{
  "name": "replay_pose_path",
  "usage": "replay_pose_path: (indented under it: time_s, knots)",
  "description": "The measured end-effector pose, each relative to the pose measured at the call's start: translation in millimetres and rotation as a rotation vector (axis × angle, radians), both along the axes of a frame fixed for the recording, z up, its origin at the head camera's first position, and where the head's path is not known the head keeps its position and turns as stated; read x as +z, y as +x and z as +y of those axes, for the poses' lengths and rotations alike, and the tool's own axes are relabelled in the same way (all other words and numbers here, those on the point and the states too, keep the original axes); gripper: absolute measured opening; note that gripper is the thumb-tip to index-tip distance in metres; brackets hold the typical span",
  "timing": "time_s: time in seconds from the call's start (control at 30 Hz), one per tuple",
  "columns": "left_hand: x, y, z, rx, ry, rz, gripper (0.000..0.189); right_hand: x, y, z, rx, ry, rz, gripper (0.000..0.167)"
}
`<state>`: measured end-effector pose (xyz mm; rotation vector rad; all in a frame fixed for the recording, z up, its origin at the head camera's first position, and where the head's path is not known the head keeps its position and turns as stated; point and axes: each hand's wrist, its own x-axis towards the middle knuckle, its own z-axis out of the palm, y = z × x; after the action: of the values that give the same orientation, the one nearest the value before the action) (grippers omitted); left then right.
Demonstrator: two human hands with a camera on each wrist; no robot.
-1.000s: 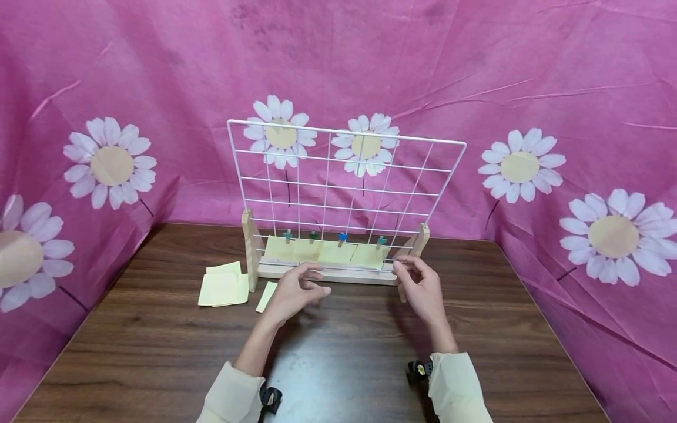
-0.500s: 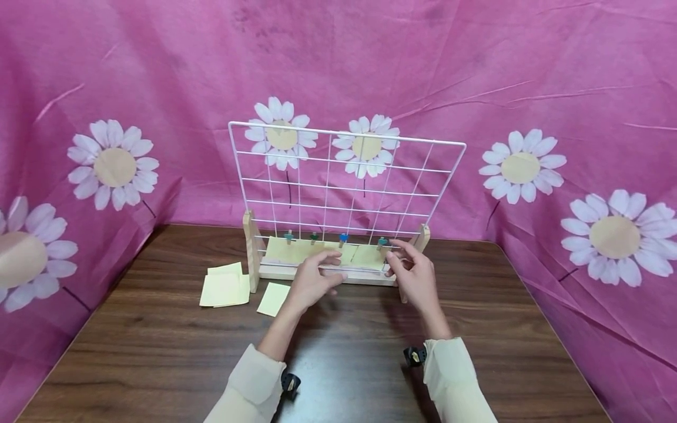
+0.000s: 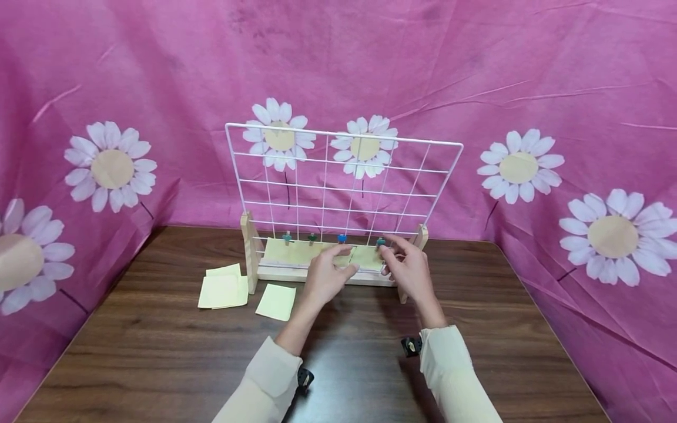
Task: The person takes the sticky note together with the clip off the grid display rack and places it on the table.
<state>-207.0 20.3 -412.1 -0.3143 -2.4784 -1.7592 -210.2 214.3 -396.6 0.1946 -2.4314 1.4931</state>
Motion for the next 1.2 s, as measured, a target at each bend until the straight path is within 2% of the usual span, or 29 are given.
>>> replay_pose_path:
  time_s: [0.13, 0.4, 0.67, 1.0, 1.2]
  knots:
    - [1.1, -0.9, 5.0, 0.034, -0.06, 0.022, 0.044, 0.5, -4.2, -0.3, -0.005, 0.067, -0.002, 0.034]
    - [2.6, -3.3, 13.2, 0.068, -0.121, 0.039, 0.044, -0.4, -9.1, -2.0, 0.011, 0.099, 0.021, 0.029]
    - [1.8, -6.8, 17.1, 0.065, -0.122, 0.023, 0.042, -0.8, -11.5, -4.5, -0.025, 0.091, 0.027, 0.022]
    - [1.2, -8.1, 20.0, 0.054, -0.149, 0.073, 0.027, -1.9, -16.1, -4.4, -0.068, 0.116, 0.002, 0.023]
    - [0.7, -5.5, 22.2, 0.059, -0.17, 0.087, 0.025, -3.9, -16.4, -6.3, -0.079, 0.083, -0.002, 0.023]
